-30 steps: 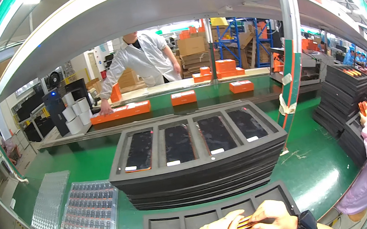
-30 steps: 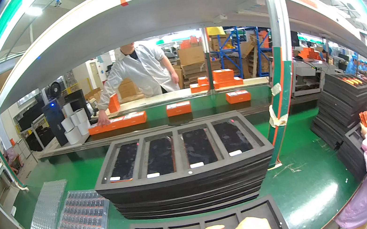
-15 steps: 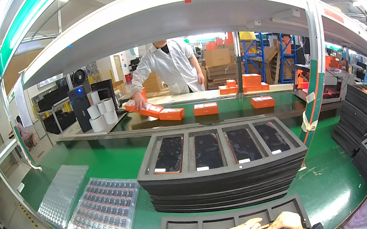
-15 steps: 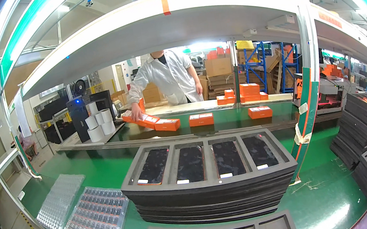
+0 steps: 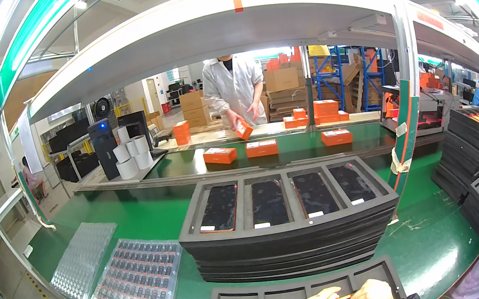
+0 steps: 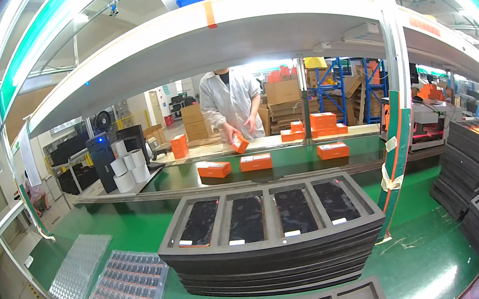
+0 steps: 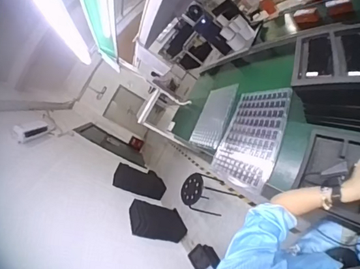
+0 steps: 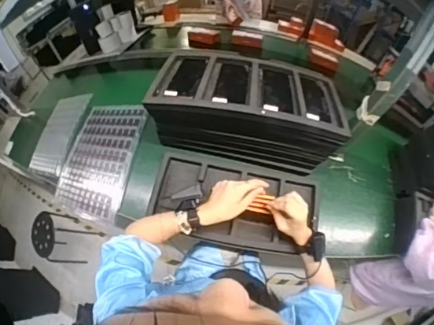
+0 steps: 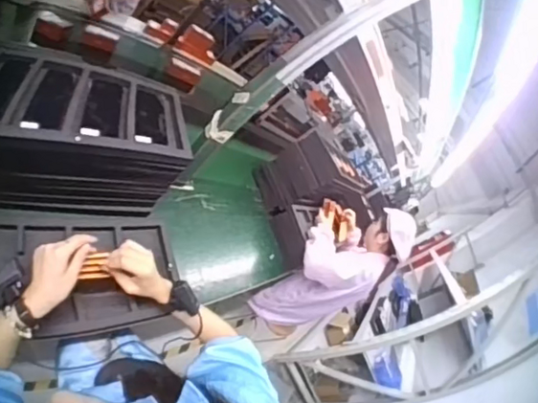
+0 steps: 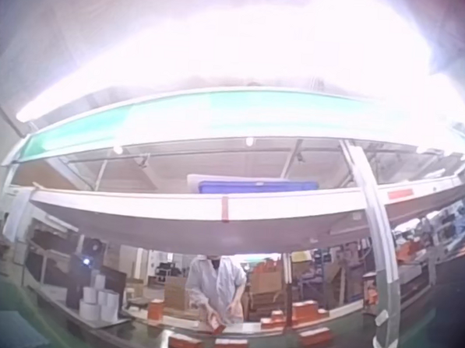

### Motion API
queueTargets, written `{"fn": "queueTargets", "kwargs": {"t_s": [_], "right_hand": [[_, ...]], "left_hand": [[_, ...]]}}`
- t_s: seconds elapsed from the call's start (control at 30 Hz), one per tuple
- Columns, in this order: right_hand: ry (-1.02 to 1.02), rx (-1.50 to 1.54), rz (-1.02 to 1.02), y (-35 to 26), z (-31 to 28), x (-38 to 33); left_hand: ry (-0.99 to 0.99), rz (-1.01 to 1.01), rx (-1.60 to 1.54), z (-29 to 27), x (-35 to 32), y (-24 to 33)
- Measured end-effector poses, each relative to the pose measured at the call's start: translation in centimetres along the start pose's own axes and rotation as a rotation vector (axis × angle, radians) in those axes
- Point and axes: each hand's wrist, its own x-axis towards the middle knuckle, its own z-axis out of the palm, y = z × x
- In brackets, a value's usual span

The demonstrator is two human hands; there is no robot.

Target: The worker is inspecting and organizing smartphones into trays on an assembly line.

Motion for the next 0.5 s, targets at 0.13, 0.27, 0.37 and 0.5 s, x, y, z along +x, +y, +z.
{"fn": "queueTargets", "kwargs": {"t_s": [0.13,0.27,0.37,0.5], "right_hand": [[0.009,0.01,-0.012,0.0,0.1,0.0],[0.031,0.048,0.048,-0.9,-0.2,0.7],[0.021,0.063,0.106,-1.3,-0.6,0.8],[-0.044,0.091,0.136,0.6,-0.2,-0.5]], "left_hand": [[-0.004,-0.002,0.012,0.0,0.0,0.2],[-0.008,-0.018,0.017,0.0,-0.3,0.2],[0.0,0.005,0.002,0.2,-0.3,0.2],[0.031,0.004,-0.01,0.2,-0.2,0.1]]}}
